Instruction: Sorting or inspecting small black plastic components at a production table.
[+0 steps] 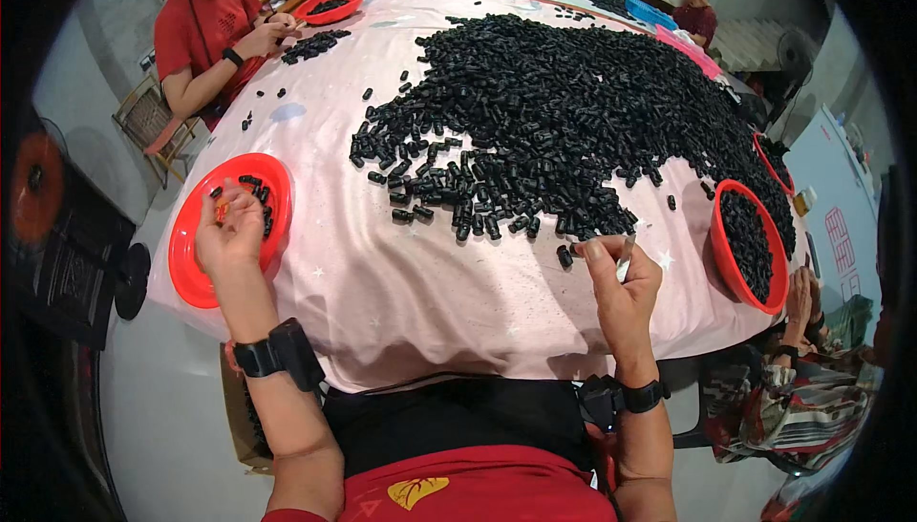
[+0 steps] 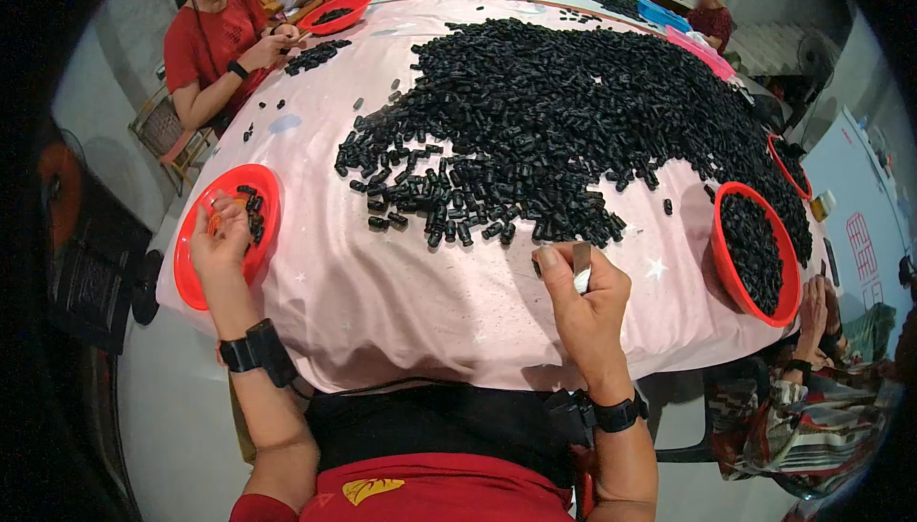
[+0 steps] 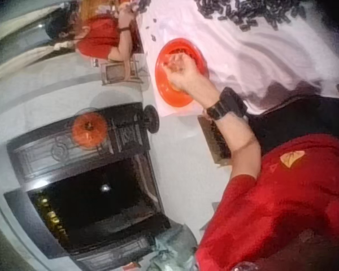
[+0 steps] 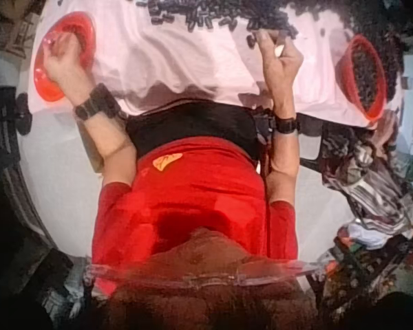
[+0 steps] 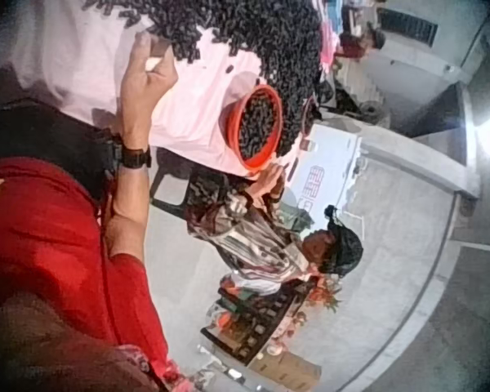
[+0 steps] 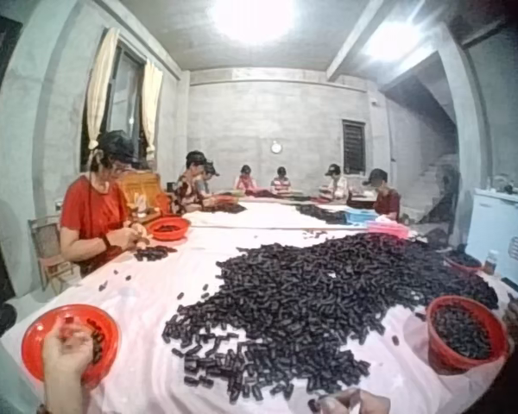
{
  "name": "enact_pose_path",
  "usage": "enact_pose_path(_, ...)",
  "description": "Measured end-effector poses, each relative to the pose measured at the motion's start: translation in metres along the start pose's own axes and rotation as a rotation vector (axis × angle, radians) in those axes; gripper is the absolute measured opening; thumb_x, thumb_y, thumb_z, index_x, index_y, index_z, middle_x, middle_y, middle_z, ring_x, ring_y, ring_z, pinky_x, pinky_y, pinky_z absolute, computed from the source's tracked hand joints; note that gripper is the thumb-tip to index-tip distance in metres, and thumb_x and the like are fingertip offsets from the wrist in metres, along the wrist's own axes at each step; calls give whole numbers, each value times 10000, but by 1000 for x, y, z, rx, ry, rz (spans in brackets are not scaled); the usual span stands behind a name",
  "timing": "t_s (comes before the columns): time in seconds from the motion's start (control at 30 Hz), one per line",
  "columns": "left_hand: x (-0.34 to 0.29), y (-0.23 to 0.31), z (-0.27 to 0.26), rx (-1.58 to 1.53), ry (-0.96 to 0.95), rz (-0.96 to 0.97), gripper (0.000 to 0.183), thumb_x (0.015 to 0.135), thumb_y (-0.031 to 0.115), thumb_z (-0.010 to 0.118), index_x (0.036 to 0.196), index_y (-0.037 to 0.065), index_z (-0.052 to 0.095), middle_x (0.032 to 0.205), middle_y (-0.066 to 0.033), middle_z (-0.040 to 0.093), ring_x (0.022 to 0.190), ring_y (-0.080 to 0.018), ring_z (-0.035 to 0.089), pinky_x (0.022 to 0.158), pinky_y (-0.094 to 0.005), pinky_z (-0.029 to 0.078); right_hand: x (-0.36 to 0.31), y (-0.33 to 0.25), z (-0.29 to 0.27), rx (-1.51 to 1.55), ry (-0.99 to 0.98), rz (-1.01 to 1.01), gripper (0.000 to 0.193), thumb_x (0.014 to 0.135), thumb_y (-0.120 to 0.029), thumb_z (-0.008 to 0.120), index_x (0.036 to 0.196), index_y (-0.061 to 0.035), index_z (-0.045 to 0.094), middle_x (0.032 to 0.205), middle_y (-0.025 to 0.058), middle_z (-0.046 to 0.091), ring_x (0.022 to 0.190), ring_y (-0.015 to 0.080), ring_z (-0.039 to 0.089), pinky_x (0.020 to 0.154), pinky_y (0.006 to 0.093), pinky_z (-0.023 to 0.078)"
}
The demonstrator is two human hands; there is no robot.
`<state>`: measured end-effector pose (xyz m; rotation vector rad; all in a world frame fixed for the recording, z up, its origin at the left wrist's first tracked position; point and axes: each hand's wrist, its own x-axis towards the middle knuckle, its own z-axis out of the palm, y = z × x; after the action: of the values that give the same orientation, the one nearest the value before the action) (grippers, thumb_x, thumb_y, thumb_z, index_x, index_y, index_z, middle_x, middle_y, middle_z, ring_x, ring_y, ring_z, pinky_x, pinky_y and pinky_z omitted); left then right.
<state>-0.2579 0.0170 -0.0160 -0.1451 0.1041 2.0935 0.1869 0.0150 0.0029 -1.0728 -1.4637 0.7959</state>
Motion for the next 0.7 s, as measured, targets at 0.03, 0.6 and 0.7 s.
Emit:
enact_pose_path(0.03,3,-12,-3,-3,2,-3,191,899,132,581,1013,-22,571,846,-76,596,727,-140,506,599,-267,404,0,1,-1,-17,6,4,177,886,-152,632,857,20,662,755,32,649,687,71,548,632,224,438)
enact_pose_path(0.6,-95,-231,-33,2173,-1090,471,140,782,88,644,919,60,642,875,-126,530,826,-309,566,733,-388,464,2,6,-3,-14,28,-95,142,874,-129,646,847,10,648,676,-29,577,642,43,486,592,208,401)
enact_pose_path(0.7,-98,-230,-25,2249,-1009,301,114,808,133,646,902,71,622,897,-130,533,828,-316,571,747,-413,479,1,5,-2,-27,7,-50,145,876,-142,649,840,-2,649,656,-43,559,630,34,473,574,205,390)
